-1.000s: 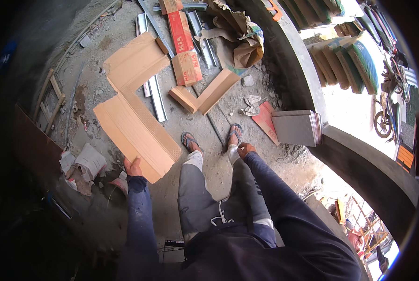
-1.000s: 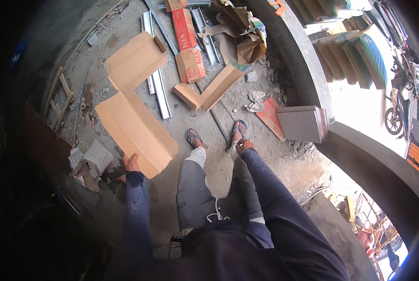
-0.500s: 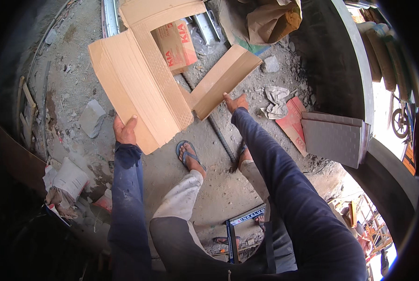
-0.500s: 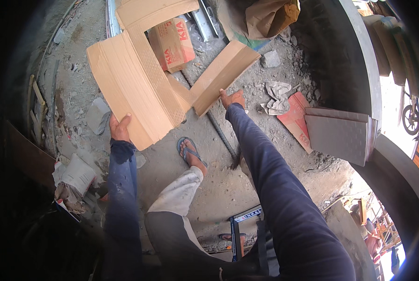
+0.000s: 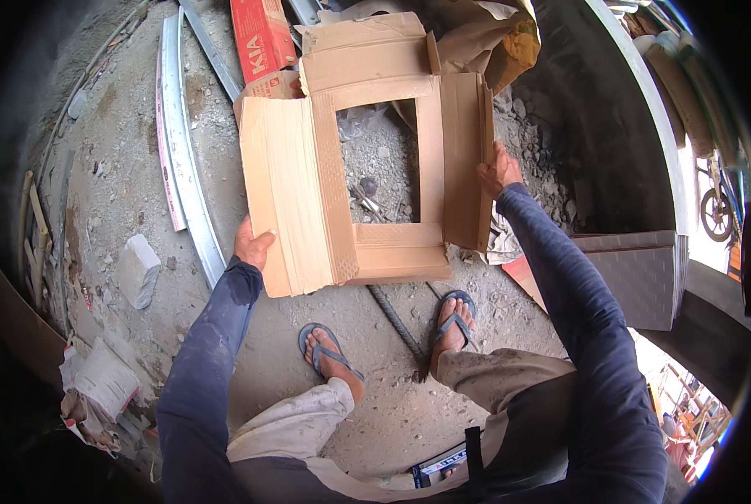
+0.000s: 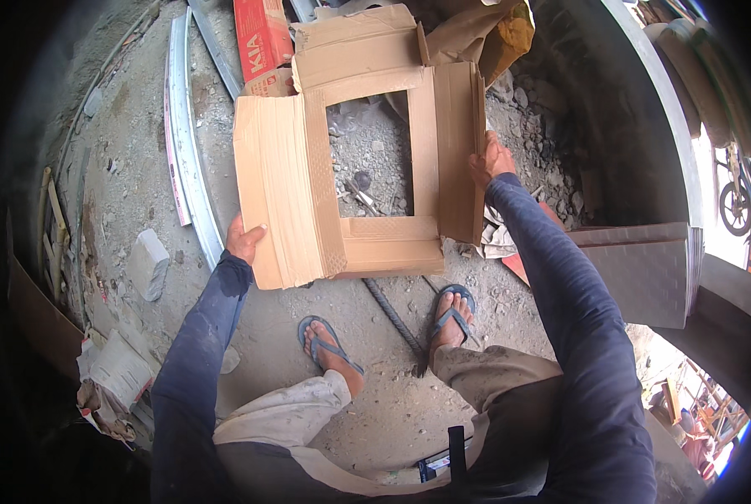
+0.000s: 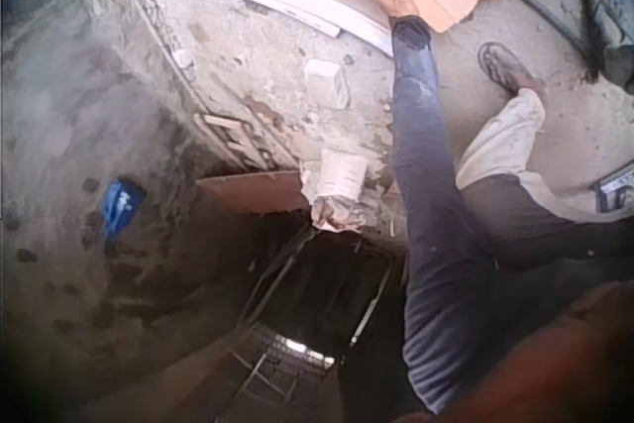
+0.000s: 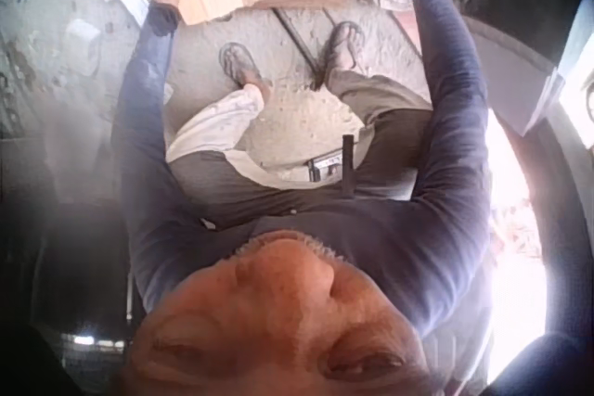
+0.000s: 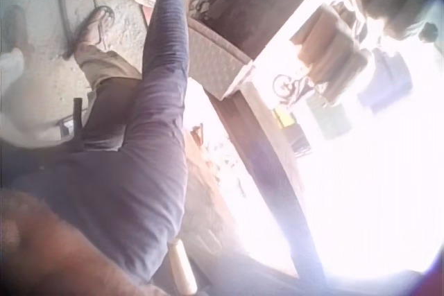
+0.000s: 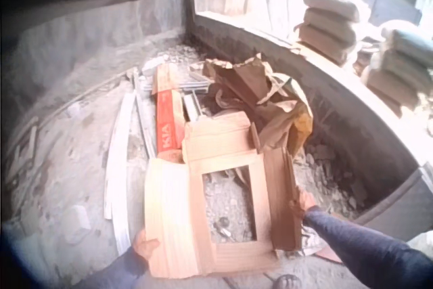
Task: The person sits on the floor and packs white textured tiles into a cardboard box. They place the tiles one by one into the box, then close the flaps and secure the package with a black plastic tie.
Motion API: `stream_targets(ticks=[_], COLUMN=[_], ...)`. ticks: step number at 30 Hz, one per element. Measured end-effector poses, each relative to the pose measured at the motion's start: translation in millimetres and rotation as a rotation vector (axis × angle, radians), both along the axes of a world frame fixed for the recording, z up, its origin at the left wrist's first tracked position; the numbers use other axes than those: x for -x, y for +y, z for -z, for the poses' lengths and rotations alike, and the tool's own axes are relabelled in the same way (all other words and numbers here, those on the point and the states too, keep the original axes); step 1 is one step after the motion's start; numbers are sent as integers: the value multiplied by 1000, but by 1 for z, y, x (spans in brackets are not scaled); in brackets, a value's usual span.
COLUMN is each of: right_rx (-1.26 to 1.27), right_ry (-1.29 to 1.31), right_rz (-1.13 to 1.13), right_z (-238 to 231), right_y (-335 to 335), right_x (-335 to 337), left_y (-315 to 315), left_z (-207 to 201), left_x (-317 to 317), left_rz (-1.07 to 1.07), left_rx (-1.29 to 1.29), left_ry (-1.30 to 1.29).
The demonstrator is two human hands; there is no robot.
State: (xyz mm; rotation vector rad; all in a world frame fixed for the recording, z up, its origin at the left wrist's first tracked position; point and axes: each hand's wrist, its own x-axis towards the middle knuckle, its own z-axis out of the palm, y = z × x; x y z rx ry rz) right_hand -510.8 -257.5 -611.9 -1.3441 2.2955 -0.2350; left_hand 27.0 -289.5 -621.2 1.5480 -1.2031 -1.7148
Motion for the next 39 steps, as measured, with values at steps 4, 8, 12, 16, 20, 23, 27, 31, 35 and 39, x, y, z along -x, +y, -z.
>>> stream_targets(ticks=[4,8,12,16,20,23,27,31,35,39], right_rx=[35,91,2,-2,270,425,690,664,417,171], right_ry=[-30,52,59,9,23,36,200,1030,1100,905], right_rz=[-70,-207,-314,-153,-15,135,394,486,439,408], right_z=[13,20,28,28,18,4,-62,-150,-177,-163], right_y=[7,1,-7,10,66,140,229,320,373,382], right_x=[9,14,13,3,-12,-5,72,193,252,243], left_y=[6,-25,-60,-48,-16,-9,-28,-57,-80,-90], left_z=[37,23,3,25,62,81,91,104,102,88], left_x=[0,2,-7,-3,10,13,-4,-16,-7,11], left_rz=[75,87,143,171,150,122,171,124,80,-147], left_rx=[84,261,164,243,129,6,64,103,264,304], left_ry=[-49,-89,-59,-83,-154,7,-128,33,-136,-169])
